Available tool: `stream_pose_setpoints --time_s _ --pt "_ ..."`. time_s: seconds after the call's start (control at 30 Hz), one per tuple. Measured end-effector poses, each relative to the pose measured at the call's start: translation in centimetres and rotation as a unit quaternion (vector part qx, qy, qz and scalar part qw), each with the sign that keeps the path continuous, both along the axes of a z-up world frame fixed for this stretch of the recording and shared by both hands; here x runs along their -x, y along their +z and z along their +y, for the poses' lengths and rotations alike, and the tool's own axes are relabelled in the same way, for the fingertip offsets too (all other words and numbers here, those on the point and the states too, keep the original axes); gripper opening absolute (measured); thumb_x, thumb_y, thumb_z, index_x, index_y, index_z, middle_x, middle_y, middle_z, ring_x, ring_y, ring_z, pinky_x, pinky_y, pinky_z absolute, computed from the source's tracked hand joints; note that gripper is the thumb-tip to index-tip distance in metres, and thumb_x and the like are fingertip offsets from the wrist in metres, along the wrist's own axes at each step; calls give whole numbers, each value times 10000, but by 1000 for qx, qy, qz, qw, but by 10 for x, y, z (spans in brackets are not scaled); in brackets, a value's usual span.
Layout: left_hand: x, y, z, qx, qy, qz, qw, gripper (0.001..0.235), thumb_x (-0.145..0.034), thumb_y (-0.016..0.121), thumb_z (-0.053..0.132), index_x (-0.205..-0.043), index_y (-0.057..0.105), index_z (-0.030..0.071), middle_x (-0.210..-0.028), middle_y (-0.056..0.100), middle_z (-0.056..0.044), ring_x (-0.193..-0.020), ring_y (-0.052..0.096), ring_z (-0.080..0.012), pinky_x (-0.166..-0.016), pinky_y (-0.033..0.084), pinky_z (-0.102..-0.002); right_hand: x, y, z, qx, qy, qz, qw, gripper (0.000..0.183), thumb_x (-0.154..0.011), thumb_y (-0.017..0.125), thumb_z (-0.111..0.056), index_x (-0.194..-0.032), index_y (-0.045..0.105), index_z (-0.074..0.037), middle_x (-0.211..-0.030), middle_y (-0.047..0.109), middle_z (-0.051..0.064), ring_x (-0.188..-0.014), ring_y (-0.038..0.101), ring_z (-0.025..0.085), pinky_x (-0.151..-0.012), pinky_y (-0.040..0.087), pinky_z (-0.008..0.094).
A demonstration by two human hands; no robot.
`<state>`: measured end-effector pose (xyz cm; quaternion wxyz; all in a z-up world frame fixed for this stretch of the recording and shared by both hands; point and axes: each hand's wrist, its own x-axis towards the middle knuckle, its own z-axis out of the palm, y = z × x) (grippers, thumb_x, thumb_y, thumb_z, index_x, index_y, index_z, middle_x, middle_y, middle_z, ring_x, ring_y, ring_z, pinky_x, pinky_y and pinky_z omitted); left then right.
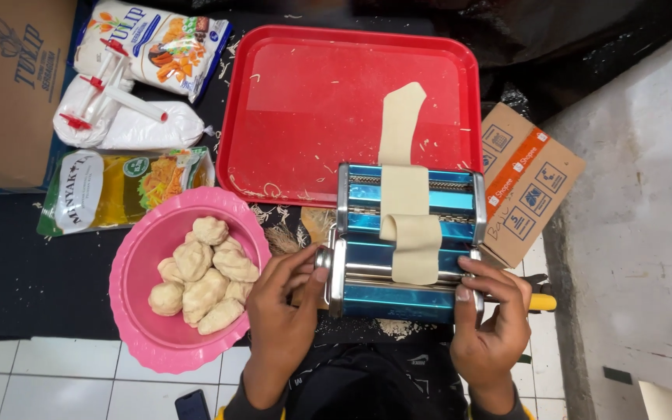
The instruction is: Using a manual pasta machine to flatten pieces of dough into thin sheets by feeding them through rollers and cranking a handle.
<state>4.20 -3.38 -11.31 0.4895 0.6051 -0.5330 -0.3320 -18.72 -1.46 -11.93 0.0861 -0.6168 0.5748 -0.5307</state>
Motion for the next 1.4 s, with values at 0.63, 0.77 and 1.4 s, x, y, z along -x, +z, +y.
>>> stream_pose_setpoints --time_s 0.63,0.77,1.4 --pt "14 -29 -2 31 -27 197 980 477 -1005 589 327 -1348 623 -2 -1279 654 -161 -1234 682 -290 -1089 551 -356 1 -22 2 29 -27 29 999 88 -1058 543 -96 -1030 589 -26 -1203 719 165 -1150 534 299 -857 496 337" --pt "15 -37 -2 74 -42 236 968 496 -1008 611 320 -1353 603 -36 -1320 620 -186 -1279 650 -316 -1124 540 -385 1 -20 1 38 -17 28 999 92 -1056 542 -100 -1027 588 -26 -1202 713 167 -1161 542 304 -995 489 397" --pt "11 13 -13 82 -124 18 989 470 -1023 553 371 -1392 581 81 -1414 577 -129 -1371 576 -274 -1134 485 -404 126 11 5 -435 35 194 879 593 -875 584 -329 -1461 492 -312 -1638 393 3 -1618 153 275 -1178 216 568"
